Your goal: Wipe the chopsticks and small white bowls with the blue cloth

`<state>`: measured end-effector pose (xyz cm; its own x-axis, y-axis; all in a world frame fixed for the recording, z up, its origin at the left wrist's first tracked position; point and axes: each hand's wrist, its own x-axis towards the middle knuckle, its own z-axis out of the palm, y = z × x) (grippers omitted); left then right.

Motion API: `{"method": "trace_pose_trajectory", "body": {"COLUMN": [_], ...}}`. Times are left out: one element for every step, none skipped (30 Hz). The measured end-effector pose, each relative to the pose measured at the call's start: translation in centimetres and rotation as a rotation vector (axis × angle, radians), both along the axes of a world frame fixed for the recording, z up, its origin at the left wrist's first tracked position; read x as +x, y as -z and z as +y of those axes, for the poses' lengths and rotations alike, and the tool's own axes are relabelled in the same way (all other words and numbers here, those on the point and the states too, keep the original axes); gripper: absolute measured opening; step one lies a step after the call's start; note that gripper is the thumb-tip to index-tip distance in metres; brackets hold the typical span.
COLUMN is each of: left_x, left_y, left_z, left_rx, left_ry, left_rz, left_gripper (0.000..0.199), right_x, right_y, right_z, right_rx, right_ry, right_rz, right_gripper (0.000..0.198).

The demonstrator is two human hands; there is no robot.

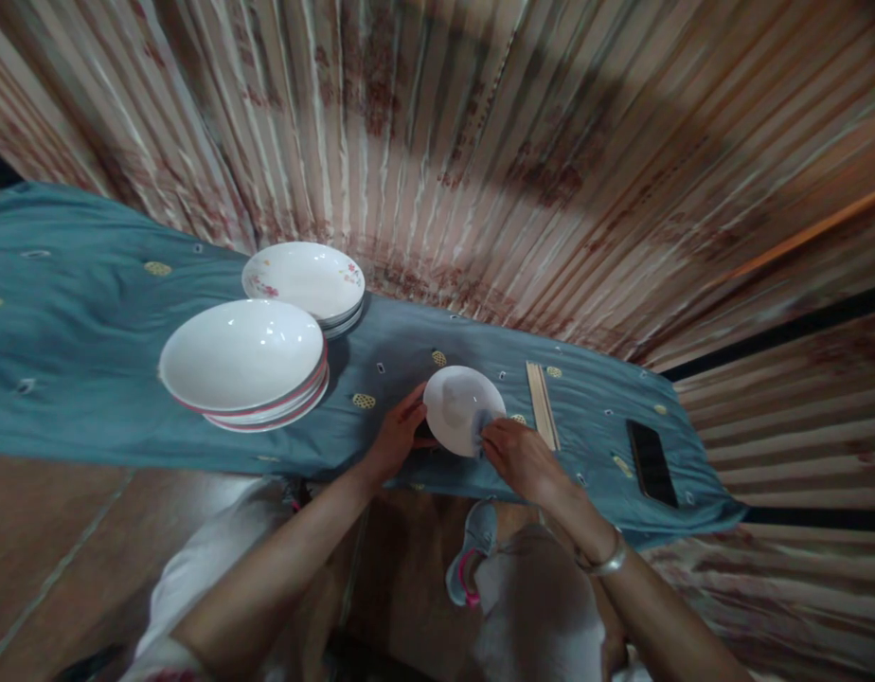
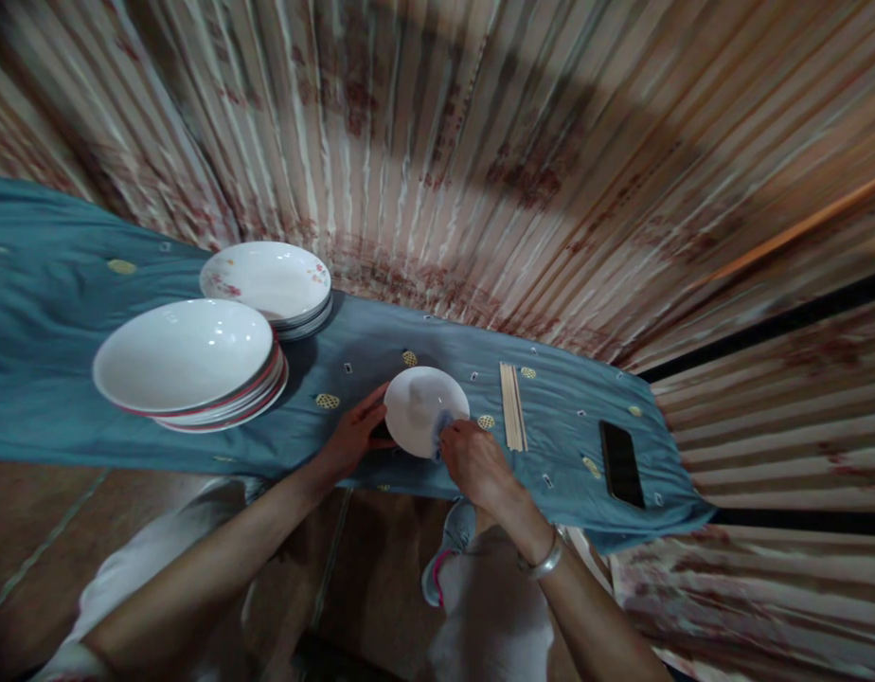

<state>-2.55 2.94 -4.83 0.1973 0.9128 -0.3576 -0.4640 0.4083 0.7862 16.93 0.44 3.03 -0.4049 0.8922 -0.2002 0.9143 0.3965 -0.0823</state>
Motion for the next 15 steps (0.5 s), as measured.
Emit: {"method": "trace_pose_trajectory", "body": {"left_x": [0.0, 0.0, 0.0, 0.0, 0.0, 0.0, 0.0, 0.0, 0.0, 0.0, 0.0, -0.1, -0.1, -0.1, -0.1], "left_y": [-0.1, -0.1, -0.1, -0.1, -0.1, -0.1, -0.1, -0.1, -0.1, -0.1, -0.2, -0.2, -0.3, -0.3, -0.4], "left_z": [0.0, 0.0, 0.0, -0.1, -0.1, -0.1, -0.1, -0.1, -0.1, -0.1, -0.1, -0.1, -0.1, -0.1, -0.1], "left_rx": [0.000, 0.002, 0.006, 0.011, 0.018, 0.027, 0.035, 0.041, 0.046, 0.047, 0.046, 0.042, 0.038, 0.037, 0.035], "left_ry": [0.002, 0.003, 0.006, 0.008, 0.012, 0.016, 0.018, 0.021, 0.022, 0.022, 0.022, 0.021, 0.020, 0.020, 0.020], "left_rz": [0.006, 0.010, 0.012, 0.012, 0.010, 0.006, 0.003, 0.001, -0.001, -0.004, -0.007, -0.009, -0.013, -0.016, -0.018], "left_gripper": [0.057, 0.057, 0.056, 0.056, 0.055, 0.054, 0.054, 0.053, 0.053, 0.053, 0.053, 0.053, 0.054, 0.054, 0.055], "right_x": [-0.4, -0.8, -1.2, -1.6, -2.0, -2.3, -2.6, -2.9, -3.1, -3.4, -3.7, -3.9, -4.2, -4.4, -4.6], "right_y": [-0.1, -0.2, -0.2, -0.1, 0.1, 0.3, 0.6, 1.0, 1.3, 1.7, 2.0, 2.3, 2.6, 2.9, 3.1], "right_z": [0.2, 0.4, 0.7, 1.0, 1.3, 1.7, 2.0, 2.3, 2.6, 2.9, 3.2, 3.5, 3.8, 4.0, 4.3], "right_rx": [-0.036, -0.067, -0.090, -0.107, -0.119, -0.127, -0.132, -0.134, -0.133, -0.129, -0.123, -0.112, -0.098, -0.081, -0.064], "right_ry": [-0.005, -0.013, -0.025, -0.037, -0.048, -0.053, -0.053, -0.048, -0.042, -0.035, -0.029, -0.023, -0.018, -0.013, -0.011], "right_rz": [0.004, 0.005, 0.009, 0.019, 0.040, 0.071, 0.110, 0.154, 0.198, 0.236, 0.265, 0.284, 0.294, 0.293, 0.283], "right_gripper": [0.019, 0.019, 0.019, 0.019, 0.019, 0.020, 0.020, 0.021, 0.022, 0.023, 0.023, 0.022, 0.021, 0.021, 0.020]}}
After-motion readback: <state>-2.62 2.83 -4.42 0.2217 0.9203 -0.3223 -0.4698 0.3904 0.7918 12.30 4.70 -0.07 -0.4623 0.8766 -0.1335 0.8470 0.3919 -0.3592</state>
